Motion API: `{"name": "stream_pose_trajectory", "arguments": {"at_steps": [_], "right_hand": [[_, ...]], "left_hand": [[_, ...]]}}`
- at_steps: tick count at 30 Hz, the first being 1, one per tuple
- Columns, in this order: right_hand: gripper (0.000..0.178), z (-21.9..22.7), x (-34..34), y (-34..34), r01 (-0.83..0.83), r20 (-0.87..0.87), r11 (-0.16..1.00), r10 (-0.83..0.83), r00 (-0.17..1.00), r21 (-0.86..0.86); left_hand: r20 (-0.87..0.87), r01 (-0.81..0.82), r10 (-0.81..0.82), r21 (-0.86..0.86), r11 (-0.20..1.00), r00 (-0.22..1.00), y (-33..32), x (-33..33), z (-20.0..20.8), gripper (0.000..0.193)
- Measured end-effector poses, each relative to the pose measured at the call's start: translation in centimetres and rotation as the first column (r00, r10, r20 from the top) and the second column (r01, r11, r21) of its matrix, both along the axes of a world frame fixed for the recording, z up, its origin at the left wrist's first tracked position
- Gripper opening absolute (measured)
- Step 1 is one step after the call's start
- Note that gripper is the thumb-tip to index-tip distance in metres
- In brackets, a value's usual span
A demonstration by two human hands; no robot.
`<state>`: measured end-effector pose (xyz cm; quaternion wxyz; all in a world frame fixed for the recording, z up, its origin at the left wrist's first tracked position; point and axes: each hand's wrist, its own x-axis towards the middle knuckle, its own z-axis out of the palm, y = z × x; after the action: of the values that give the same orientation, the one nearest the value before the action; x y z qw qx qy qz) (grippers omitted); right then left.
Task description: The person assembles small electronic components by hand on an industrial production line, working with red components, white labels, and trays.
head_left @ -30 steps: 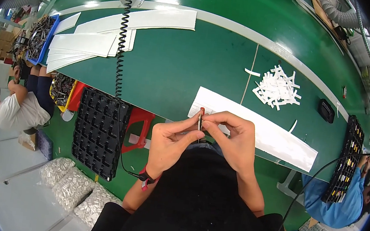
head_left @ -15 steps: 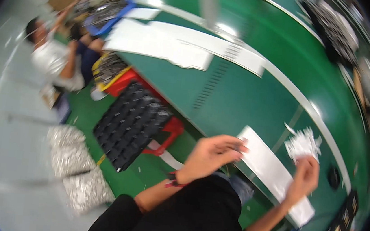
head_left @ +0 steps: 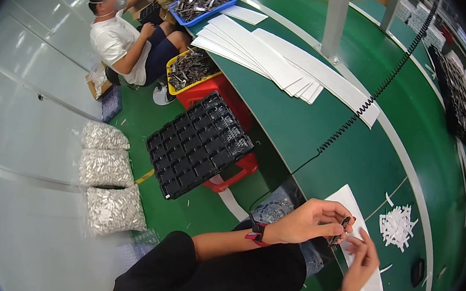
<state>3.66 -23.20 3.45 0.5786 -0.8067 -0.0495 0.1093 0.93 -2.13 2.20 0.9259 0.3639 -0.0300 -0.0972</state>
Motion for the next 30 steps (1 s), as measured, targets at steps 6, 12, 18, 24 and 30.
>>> {"name": "stream_pose_trajectory", "arguments": {"at_steps": [6,12,18,24,30], "right_hand": [[0.027,-0.1,-1.8,3.1,0.027,-0.174,0.948,0.03,0.984,0.317],[0.027,1.6,-1.3,5.1,0.024,0.209,0.98,-0.065,0.976,0.196],[0.026,1.1,-1.9,5.2,-0.042,0.424,0.972,-0.062,0.904,0.231],[0.036,0.7,-2.5,5.9,-0.011,0.594,0.989,-0.08,0.801,0.148],[0.039,0.3,-2.8,6.3,0.013,0.661,0.992,-0.093,0.745,0.124]], "left_hand": [[-0.05,0.001,0.004,0.101,0.995,0.999,-0.3,-0.2,0.4,0.031],[-0.047,-0.2,0.209,0.15,0.968,0.977,-0.1,-0.7,-1.0,0.039],[-0.019,-0.242,0.241,-0.078,0.967,0.97,-0.6,-0.9,-1.7,0.038],[0.13,-0.268,0.285,-0.134,0.954,0.949,-1.1,-1.2,-3.0,0.038],[0.181,-0.249,0.283,-0.193,0.949,0.942,-1.1,-1.5,-3.2,0.037]]}}
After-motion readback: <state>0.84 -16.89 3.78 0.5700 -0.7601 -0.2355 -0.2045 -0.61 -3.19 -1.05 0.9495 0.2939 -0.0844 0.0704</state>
